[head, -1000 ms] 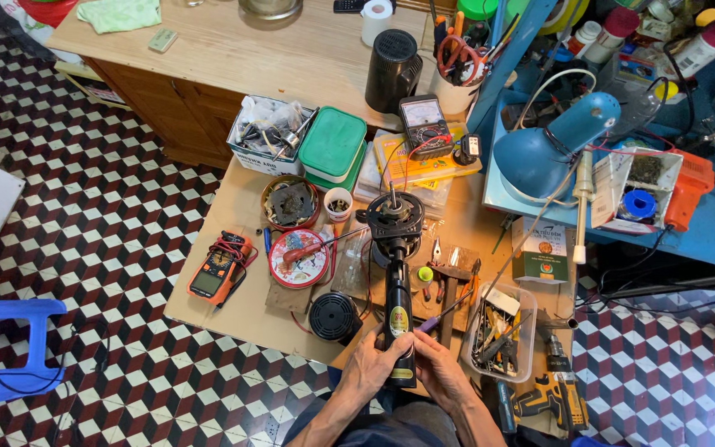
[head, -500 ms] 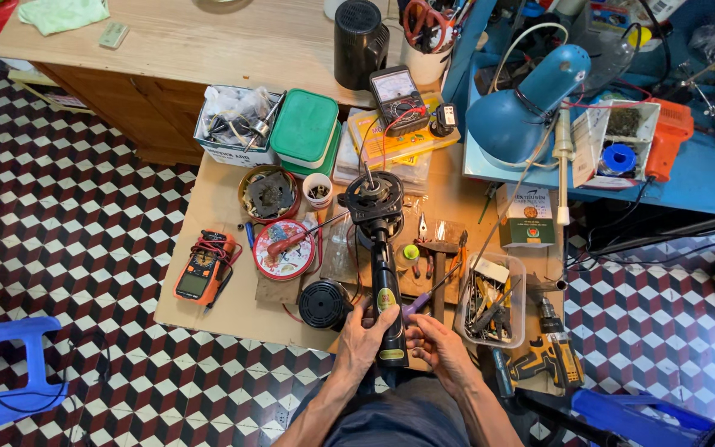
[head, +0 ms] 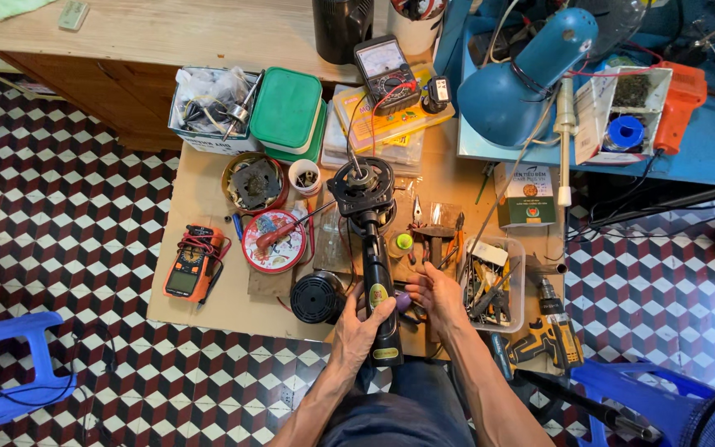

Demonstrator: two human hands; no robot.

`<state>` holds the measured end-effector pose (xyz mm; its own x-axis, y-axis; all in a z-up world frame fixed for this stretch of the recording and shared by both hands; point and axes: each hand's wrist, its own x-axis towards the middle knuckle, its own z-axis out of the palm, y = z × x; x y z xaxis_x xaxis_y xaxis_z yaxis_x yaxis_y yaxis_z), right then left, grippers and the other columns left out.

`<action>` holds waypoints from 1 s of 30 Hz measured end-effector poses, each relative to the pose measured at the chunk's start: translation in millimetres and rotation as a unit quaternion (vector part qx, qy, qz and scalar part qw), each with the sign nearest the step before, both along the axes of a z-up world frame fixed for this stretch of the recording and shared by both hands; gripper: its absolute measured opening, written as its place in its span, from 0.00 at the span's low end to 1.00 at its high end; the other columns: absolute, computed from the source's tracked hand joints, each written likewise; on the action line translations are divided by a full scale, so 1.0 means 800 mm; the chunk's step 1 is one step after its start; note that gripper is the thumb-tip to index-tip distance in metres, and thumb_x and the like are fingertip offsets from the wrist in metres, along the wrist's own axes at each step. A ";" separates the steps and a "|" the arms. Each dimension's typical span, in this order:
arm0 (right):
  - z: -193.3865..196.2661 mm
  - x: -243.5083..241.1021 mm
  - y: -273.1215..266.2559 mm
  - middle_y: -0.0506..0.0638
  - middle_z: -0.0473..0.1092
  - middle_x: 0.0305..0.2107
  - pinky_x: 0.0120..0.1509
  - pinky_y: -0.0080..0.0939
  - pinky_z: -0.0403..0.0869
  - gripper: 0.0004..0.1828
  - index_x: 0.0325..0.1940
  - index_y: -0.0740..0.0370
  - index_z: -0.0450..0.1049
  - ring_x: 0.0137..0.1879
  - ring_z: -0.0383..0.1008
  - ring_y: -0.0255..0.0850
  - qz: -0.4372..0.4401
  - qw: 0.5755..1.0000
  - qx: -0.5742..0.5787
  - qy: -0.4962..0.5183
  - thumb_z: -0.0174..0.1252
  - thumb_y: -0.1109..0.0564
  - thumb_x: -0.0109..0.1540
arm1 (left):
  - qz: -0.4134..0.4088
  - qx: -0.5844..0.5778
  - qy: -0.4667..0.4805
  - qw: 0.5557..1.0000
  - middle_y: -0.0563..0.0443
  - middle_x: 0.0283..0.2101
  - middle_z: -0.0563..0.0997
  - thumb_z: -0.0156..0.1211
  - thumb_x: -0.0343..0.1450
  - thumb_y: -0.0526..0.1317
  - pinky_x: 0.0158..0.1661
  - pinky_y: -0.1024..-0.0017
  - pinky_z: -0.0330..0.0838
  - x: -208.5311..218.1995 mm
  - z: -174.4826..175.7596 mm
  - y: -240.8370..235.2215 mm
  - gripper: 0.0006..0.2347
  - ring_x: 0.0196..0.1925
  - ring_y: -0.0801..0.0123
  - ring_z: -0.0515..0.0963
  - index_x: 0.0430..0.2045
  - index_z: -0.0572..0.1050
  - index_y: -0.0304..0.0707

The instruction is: The person lubricates a disassembled fan motor by pouring oil from a plastic bottle into the motor's bearing area. They rotate the motor shaft by hand to distribute the oil and inspect the internal components.

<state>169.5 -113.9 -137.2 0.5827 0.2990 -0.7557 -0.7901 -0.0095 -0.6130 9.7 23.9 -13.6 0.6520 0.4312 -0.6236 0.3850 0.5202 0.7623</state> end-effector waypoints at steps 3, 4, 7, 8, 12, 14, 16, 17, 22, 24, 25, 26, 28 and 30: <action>-0.026 0.021 0.011 0.67 0.75 0.44 0.43 0.43 0.78 0.39 0.57 0.72 0.63 0.42 0.79 0.50 -0.026 0.994 -0.015 0.107 0.58 0.34 0.61 | -0.014 0.028 0.039 0.999 0.39 0.48 0.81 0.71 0.59 0.54 0.39 0.71 0.79 0.012 0.003 -0.002 0.41 0.42 0.65 0.83 0.66 0.60 0.34; -0.038 0.028 0.013 0.66 0.75 0.43 0.41 0.42 0.77 0.42 0.57 0.73 0.65 0.41 0.79 0.49 -0.018 0.989 0.000 0.148 0.58 0.31 0.59 | -0.029 0.059 0.057 0.996 0.39 0.48 0.81 0.71 0.60 0.56 0.39 0.70 0.79 0.016 0.002 -0.002 0.40 0.42 0.64 0.82 0.65 0.63 0.34; -0.074 0.047 0.030 0.59 0.73 0.35 0.36 0.43 0.76 0.46 0.51 0.72 0.68 0.36 0.75 0.47 -0.003 0.966 0.060 0.252 0.60 0.24 0.57 | -0.040 0.133 0.101 0.985 0.41 0.47 0.81 0.70 0.60 0.58 0.42 0.69 0.77 0.042 -0.004 0.013 0.40 0.44 0.65 0.81 0.63 0.65 0.33; -0.084 0.049 0.036 0.54 0.70 0.30 0.35 0.44 0.74 0.46 0.48 0.70 0.68 0.34 0.72 0.46 -0.008 0.957 0.090 0.275 0.62 0.21 0.58 | -0.039 0.155 0.115 0.980 0.43 0.47 0.81 0.70 0.60 0.59 0.43 0.69 0.76 0.053 -0.007 0.021 0.40 0.44 0.65 0.81 0.62 0.65 0.33; -0.108 0.056 0.062 0.56 0.76 0.27 0.30 0.42 0.69 0.44 0.42 0.65 0.76 0.31 0.74 0.46 -0.018 0.924 0.115 0.364 0.59 0.19 0.53 | -0.035 0.201 0.125 0.971 0.43 0.46 0.83 0.69 0.62 0.56 0.46 0.67 0.74 0.097 -0.021 0.055 0.34 0.46 0.63 0.82 0.58 0.69 0.32; -0.112 0.055 0.073 0.56 0.76 0.30 0.37 0.46 0.71 0.36 0.42 0.59 0.75 0.35 0.74 0.48 -0.024 0.929 0.117 0.350 0.57 0.24 0.54 | -0.084 0.202 0.187 0.958 0.37 0.42 0.85 0.66 0.62 0.53 0.43 0.65 0.75 0.114 -0.027 0.059 0.29 0.42 0.58 0.83 0.53 0.74 0.34; -0.115 0.057 0.084 0.55 0.75 0.32 0.40 0.50 0.73 0.31 0.42 0.55 0.75 0.37 0.74 0.49 -0.041 0.929 0.098 0.355 0.56 0.27 0.56 | -0.103 0.232 0.216 0.943 0.35 0.40 0.86 0.63 0.64 0.50 0.43 0.64 0.76 0.124 -0.030 0.050 0.23 0.40 0.56 0.85 0.47 0.76 0.31; -0.117 0.059 0.089 0.54 0.75 0.33 0.41 0.50 0.73 0.29 0.43 0.55 0.75 0.37 0.74 0.48 -0.056 0.926 0.078 0.365 0.56 0.28 0.57 | -0.111 0.248 0.230 0.935 0.34 0.39 0.86 0.61 0.66 0.49 0.43 0.63 0.77 0.127 -0.031 0.046 0.20 0.40 0.55 0.87 0.44 0.77 0.30; -0.109 0.068 0.085 0.49 0.74 0.28 0.28 0.42 0.63 0.21 0.40 0.52 0.76 0.27 0.67 0.41 -0.007 0.939 0.079 0.336 0.59 0.34 0.58 | -0.036 0.360 0.139 0.922 0.33 0.40 0.78 0.63 0.63 0.41 0.42 0.56 0.75 0.119 -0.029 0.033 0.28 0.40 0.46 0.81 0.57 0.63 0.30; -0.091 0.069 0.074 0.50 0.72 0.27 0.27 0.40 0.62 0.21 0.40 0.54 0.75 0.26 0.67 0.43 -0.018 0.941 0.078 0.330 0.58 0.36 0.58 | -0.045 0.380 0.137 0.914 0.33 0.39 0.76 0.63 0.64 0.40 0.42 0.55 0.75 0.115 -0.030 0.035 0.26 0.40 0.44 0.80 0.54 0.63 0.29; -0.078 0.069 0.068 0.51 0.73 0.27 0.26 0.39 0.62 0.22 0.41 0.55 0.75 0.26 0.67 0.42 -0.007 0.947 0.069 0.314 0.58 0.36 0.58 | -0.052 0.402 0.135 0.904 0.33 0.40 0.76 0.63 0.64 0.40 0.42 0.53 0.74 0.114 -0.030 0.037 0.21 0.41 0.42 0.79 0.48 0.66 0.29; -0.063 0.067 0.060 0.51 0.74 0.27 0.25 0.39 0.61 0.22 0.42 0.55 0.76 0.26 0.66 0.42 0.003 0.953 0.059 0.297 0.58 0.37 0.58 | -0.059 0.424 0.132 0.894 0.32 0.40 0.76 0.64 0.65 0.40 0.42 0.52 0.73 0.112 -0.032 0.036 0.17 0.42 0.41 0.78 0.42 0.69 0.29; -0.028 0.067 0.053 0.52 0.74 0.28 0.25 0.39 0.61 0.22 0.43 0.56 0.76 0.26 0.67 0.41 0.004 0.960 0.056 0.274 0.58 0.37 0.58 | -0.055 0.439 0.117 0.889 0.32 0.39 0.75 0.63 0.65 0.39 0.41 0.51 0.73 0.110 -0.034 0.034 0.16 0.41 0.40 0.77 0.41 0.69 0.29; 0.012 0.068 0.047 0.54 0.74 0.28 0.25 0.39 0.61 0.23 0.44 0.57 0.75 0.26 0.67 0.42 -0.013 0.963 0.070 0.261 0.60 0.37 0.58 | -0.055 0.454 0.100 0.884 0.32 0.38 0.75 0.63 0.65 0.39 0.41 0.50 0.72 0.109 -0.032 0.033 0.15 0.41 0.39 0.77 0.40 0.69 0.28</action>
